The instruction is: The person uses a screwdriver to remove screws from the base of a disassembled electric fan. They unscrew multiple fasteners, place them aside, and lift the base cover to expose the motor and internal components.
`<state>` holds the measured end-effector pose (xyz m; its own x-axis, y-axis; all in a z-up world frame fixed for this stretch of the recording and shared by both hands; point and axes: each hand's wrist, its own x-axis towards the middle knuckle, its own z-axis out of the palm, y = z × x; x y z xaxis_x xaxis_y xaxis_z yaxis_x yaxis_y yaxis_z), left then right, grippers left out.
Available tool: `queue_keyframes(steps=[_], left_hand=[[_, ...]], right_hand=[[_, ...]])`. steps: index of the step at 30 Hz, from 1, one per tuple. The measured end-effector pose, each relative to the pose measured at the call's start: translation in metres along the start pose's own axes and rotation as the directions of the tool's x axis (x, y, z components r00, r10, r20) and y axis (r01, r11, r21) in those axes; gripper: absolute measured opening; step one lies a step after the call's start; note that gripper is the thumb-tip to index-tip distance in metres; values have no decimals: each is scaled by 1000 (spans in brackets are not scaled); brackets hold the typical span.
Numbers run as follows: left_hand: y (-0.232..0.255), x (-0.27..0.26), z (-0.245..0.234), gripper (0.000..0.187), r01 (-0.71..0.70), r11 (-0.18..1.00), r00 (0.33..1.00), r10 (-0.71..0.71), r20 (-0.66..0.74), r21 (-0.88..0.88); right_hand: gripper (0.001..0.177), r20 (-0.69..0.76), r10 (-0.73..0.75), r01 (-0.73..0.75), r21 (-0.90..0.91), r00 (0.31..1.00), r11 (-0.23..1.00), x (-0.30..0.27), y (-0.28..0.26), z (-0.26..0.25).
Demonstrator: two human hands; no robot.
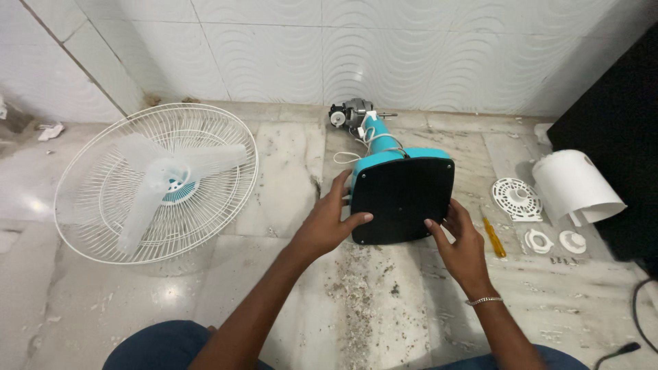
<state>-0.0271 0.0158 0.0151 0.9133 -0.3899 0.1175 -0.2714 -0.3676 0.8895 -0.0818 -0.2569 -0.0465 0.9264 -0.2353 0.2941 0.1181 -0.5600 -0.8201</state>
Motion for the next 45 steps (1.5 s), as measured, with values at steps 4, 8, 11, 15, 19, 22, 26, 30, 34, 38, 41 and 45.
queue_keyframes(steps=[4, 8, 11, 15, 19, 22, 26, 30, 34, 38, 41, 45], left_hand=[[18, -23, -24, 97, 92, 990, 996, -94, 12, 104], [20, -49, -40, 95, 92, 987, 996, -90, -22, 128], [10, -61, -49, 94, 150, 983, 988, -146, -45, 110], [-6, -58, -44, 93, 208, 977, 977, -205, -59, 56], [-18, -53, -28, 91, 87, 992, 992, -77, -101, 95], [-24, -44, -20, 92, 32, 994, 991, -19, -129, 105], [-30, -29, -6, 95, 49, 995, 990, -38, -134, 82], [-37, -21, 8, 96, -21, 999, 994, 25, -107, 34], [-49, -16, 20, 92, 13, 1000, 998, -13, -56, 4], [-56, -16, 26, 82, -60, 995, 997, 55, -63, -77], [-57, -15, 24, 69, -16, 997, 995, 9, -101, -71], [-52, -13, 19, 58, 72, 995, 983, -81, -163, -63]], right_hand=[[66, 1, 49, -49, -10, 999, 999, -9, -6, -10], [66, 7, 32, -31, -23, 999, 999, -18, -14, -20], [65, 11, -10, 9, 14, 1000, 1000, -27, -22, -19], [65, 55, -98, 101, -52, 994, 993, -39, -30, -15], [70, 41, -37, 44, -174, 998, 984, -45, -31, -11], [76, -5, -88, 86, -157, 996, 984, -41, -25, -6], [82, -70, -139, 132, -85, 988, 988, -28, -12, -1], [83, -113, -58, 66, 66, 992, 996, -13, -6, 8], [80, -25, -66, 69, 207, 998, 976, -8, -4, 18], [82, 19, -81, 73, 272, 997, 959, -8, -8, 20], [82, 52, -5, -8, 241, 999, 971, -11, -12, 20], [82, 97, 9, -33, 256, 995, 966, -16, -18, 21]])
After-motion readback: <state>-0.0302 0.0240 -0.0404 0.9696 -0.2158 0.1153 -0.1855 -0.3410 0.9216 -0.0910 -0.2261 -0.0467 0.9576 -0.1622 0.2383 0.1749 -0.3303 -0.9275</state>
